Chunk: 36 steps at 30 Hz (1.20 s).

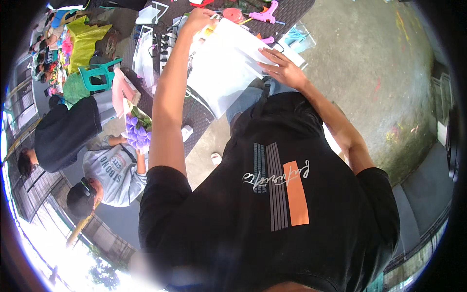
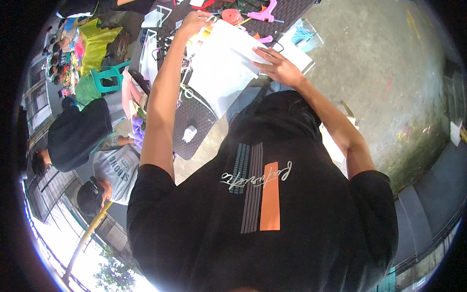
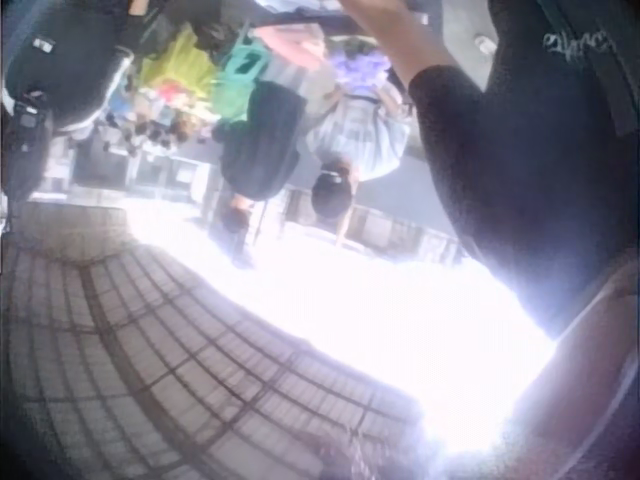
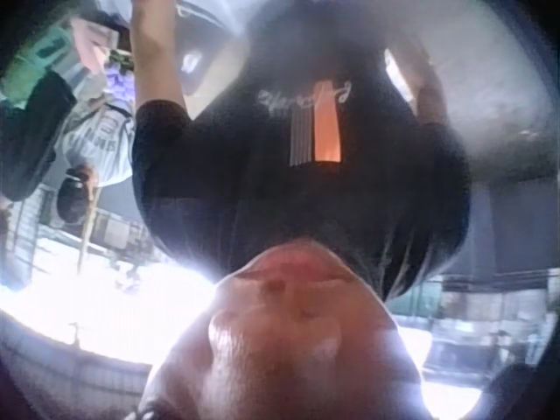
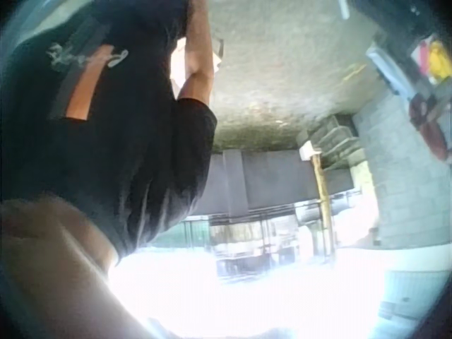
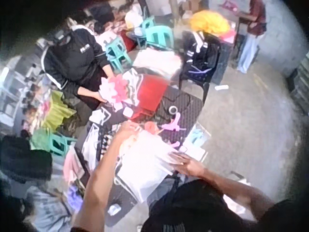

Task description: The person assembles a bouquet of artificial flowers by taping stems together and wrapping the arrangement in clear plastic sheets, using scissors to cut the plastic.

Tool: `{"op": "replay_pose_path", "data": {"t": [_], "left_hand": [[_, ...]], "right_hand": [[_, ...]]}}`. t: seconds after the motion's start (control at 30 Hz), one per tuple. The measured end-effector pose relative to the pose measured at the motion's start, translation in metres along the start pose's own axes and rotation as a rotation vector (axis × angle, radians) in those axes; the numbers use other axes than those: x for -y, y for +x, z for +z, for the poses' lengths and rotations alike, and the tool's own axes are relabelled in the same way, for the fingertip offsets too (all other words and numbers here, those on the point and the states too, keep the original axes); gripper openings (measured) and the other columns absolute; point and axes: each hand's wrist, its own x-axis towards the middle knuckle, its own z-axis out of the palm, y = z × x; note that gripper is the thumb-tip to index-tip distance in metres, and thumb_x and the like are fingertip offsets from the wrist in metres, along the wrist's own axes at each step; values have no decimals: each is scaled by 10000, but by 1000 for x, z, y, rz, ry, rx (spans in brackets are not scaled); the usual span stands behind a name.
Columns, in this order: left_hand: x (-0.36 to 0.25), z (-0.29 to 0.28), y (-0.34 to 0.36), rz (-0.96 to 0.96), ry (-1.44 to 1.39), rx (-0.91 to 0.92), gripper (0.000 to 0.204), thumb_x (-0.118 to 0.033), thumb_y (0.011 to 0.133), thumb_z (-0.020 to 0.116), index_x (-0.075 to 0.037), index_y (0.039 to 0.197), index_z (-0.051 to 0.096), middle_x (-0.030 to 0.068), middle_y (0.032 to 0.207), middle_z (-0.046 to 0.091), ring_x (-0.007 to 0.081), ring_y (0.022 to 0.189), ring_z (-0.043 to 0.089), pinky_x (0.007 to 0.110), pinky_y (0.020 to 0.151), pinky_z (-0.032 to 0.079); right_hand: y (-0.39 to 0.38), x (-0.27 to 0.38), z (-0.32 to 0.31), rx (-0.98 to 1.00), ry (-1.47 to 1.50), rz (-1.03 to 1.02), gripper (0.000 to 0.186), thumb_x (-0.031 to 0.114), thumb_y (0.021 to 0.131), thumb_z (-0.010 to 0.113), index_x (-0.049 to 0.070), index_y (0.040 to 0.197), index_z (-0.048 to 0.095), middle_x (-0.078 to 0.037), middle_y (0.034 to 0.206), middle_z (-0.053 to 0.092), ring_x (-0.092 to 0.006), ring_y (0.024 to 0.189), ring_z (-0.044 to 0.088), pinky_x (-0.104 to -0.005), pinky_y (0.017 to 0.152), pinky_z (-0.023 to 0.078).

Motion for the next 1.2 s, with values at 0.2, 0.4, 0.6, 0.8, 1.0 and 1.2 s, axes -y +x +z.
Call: {"op": "replay_pose_path", "data": {"t": [0.2,0.4,0.6,0.8,1.0,1.2], "left_hand": [[3,-2,4,221,38,-40,97,-84,868,706,-73,949,759,93,782,730,172,657,687,331,600,558],[-20,11,3,66,-105,9,48,-93,885,708,-62,915,730,60,714,688,149,571,637,325,527,528],[-6,18,10,150,-150,-52,94,-104,887,722,-51,964,707,70,756,697,153,614,653,320,542,533],[4,17,3,244,-73,-119,205,-97,874,726,-12,1058,701,107,882,735,170,747,694,310,650,555],[18,9,-4,216,-87,-146,289,-160,882,732,-9,1126,695,110,979,745,175,749,696,318,649,557],[-32,13,-20,24,-252,-26,355,-281,877,768,-26,1114,697,97,964,737,164,677,663,332,590,538]], "right_hand": [[8,15,-15,-189,84,170,682,213,796,826,123,1421,569,-131,1546,462,-326,1381,479,-433,1122,412],[36,-59,23,-11,372,735,763,569,774,805,77,1327,619,-212,1205,691,-334,1118,674,-393,956,525],[46,-73,43,227,277,621,700,539,729,841,30,1183,685,-158,1053,735,-263,970,707,-370,856,534],[46,-65,43,93,363,620,567,377,748,874,23,1153,695,-130,982,743,-233,868,706,-351,816,529],[60,-30,29,89,477,633,544,325,757,882,-17,1135,693,-110,968,740,-179,841,684,-336,798,526],[49,-39,29,50,470,694,560,329,758,883,-21,1146,683,-110,1009,736,-168,892,677,-319,825,522]]}}
